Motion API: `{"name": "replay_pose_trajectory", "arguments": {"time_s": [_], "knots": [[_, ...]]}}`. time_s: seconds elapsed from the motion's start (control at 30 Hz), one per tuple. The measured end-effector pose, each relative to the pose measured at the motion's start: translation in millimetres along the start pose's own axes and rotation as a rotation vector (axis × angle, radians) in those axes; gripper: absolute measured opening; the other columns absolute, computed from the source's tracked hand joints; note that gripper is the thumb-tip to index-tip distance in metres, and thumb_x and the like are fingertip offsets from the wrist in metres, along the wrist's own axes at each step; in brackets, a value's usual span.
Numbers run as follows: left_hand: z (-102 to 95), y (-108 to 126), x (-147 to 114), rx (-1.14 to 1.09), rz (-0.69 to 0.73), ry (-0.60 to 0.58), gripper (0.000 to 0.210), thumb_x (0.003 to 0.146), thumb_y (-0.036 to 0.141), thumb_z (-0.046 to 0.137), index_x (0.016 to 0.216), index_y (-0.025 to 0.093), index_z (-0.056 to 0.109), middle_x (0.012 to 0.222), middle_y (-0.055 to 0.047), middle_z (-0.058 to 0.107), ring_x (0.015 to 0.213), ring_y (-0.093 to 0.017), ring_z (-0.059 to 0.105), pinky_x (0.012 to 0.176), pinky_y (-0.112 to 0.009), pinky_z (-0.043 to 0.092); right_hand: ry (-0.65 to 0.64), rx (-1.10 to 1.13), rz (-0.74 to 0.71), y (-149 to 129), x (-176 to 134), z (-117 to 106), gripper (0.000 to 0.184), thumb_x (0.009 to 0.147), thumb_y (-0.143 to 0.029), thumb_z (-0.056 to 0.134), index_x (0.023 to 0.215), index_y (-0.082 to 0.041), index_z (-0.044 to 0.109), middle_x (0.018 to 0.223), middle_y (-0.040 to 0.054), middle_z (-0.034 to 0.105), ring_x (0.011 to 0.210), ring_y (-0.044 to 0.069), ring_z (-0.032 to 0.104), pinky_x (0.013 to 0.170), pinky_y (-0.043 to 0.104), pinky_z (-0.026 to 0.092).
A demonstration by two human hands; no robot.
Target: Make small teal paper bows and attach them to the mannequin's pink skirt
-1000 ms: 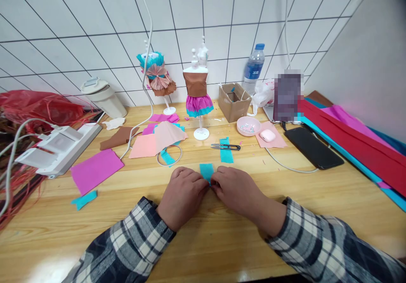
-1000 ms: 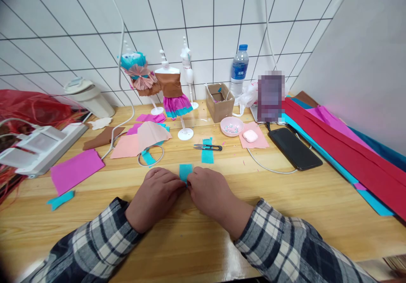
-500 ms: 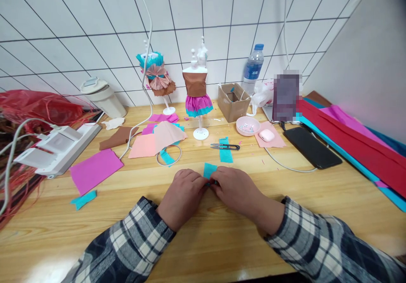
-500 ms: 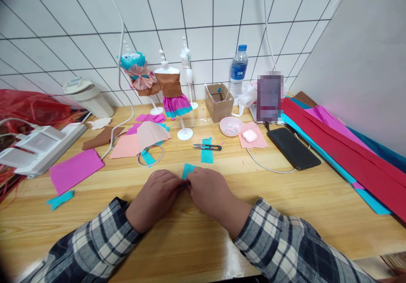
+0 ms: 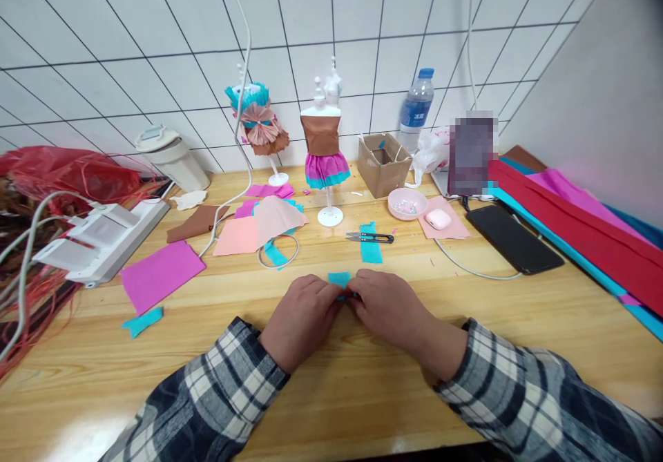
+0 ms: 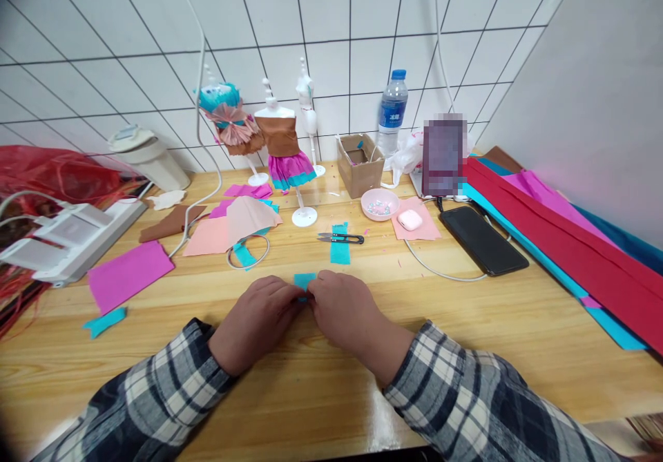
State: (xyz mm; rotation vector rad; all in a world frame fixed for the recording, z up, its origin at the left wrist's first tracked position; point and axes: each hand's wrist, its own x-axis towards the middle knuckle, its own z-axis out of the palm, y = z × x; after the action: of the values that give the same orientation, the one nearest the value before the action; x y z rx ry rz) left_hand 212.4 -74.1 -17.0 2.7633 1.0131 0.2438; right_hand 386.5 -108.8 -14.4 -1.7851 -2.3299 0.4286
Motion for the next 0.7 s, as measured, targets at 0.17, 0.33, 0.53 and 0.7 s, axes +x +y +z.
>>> {"name": "replay_pose_trajectory", "arguments": {"time_s": [0.17, 0.33, 0.53, 0.7], "knots": [[0.0, -0.3, 0.6, -0.005, 0.003, 0.002, 0.018, 0.091, 0.019, 0.051, 0.089, 0.019, 0.069, 0.083, -0.004, 0.067, 0.082, -0.021, 0.058, 0.077, -0.037, 0.046, 0.019, 0.044, 0.003, 1.0, -0.5, 0.3, 0.014, 0.089, -0.023, 0.049, 0.087, -0.022, 0.063, 0.087, 0.0012, 0.061, 0.080, 0.016, 0.058, 0.064, 0.027, 0.033], [-2.8, 0.1, 1.1, -0.011, 0.041, 0.036, 0.018, 0.089, 0.017, 0.053, 0.084, 0.018, 0.070, 0.086, -0.005, 0.066, 0.088, -0.021, 0.056, 0.082, -0.038, 0.046, 0.017, 0.058, 0.003, 2.0, 0.0, 0.3, 0.013, 0.088, -0.022, 0.050, 0.087, -0.021, 0.063, 0.086, 0.0012, 0.062, 0.079, 0.016, 0.057, 0.064, 0.027, 0.033], [0.9, -0.6, 0.9, 0.003, 0.017, 0.018, 0.018, 0.090, 0.018, 0.052, 0.092, 0.019, 0.069, 0.082, -0.004, 0.068, 0.081, -0.021, 0.058, 0.078, -0.038, 0.047, 0.005, 0.023, 0.006, 0.2, 0.2, -0.4, 0.020, 0.091, -0.023, 0.046, 0.084, -0.020, 0.065, 0.084, 0.0030, 0.063, 0.076, 0.016, 0.057, 0.062, 0.028, 0.031], [2.3, -0.3, 1.0, -0.001, 0.019, 0.015, 0.018, 0.090, 0.017, 0.053, 0.090, 0.019, 0.070, 0.082, -0.004, 0.067, 0.081, -0.021, 0.057, 0.077, -0.037, 0.047, 0.006, 0.046, 0.025, -0.1, -0.4, -1.4, 0.017, 0.090, -0.024, 0.048, 0.087, -0.020, 0.064, 0.086, 0.0026, 0.062, 0.078, 0.016, 0.057, 0.063, 0.027, 0.032]]}}
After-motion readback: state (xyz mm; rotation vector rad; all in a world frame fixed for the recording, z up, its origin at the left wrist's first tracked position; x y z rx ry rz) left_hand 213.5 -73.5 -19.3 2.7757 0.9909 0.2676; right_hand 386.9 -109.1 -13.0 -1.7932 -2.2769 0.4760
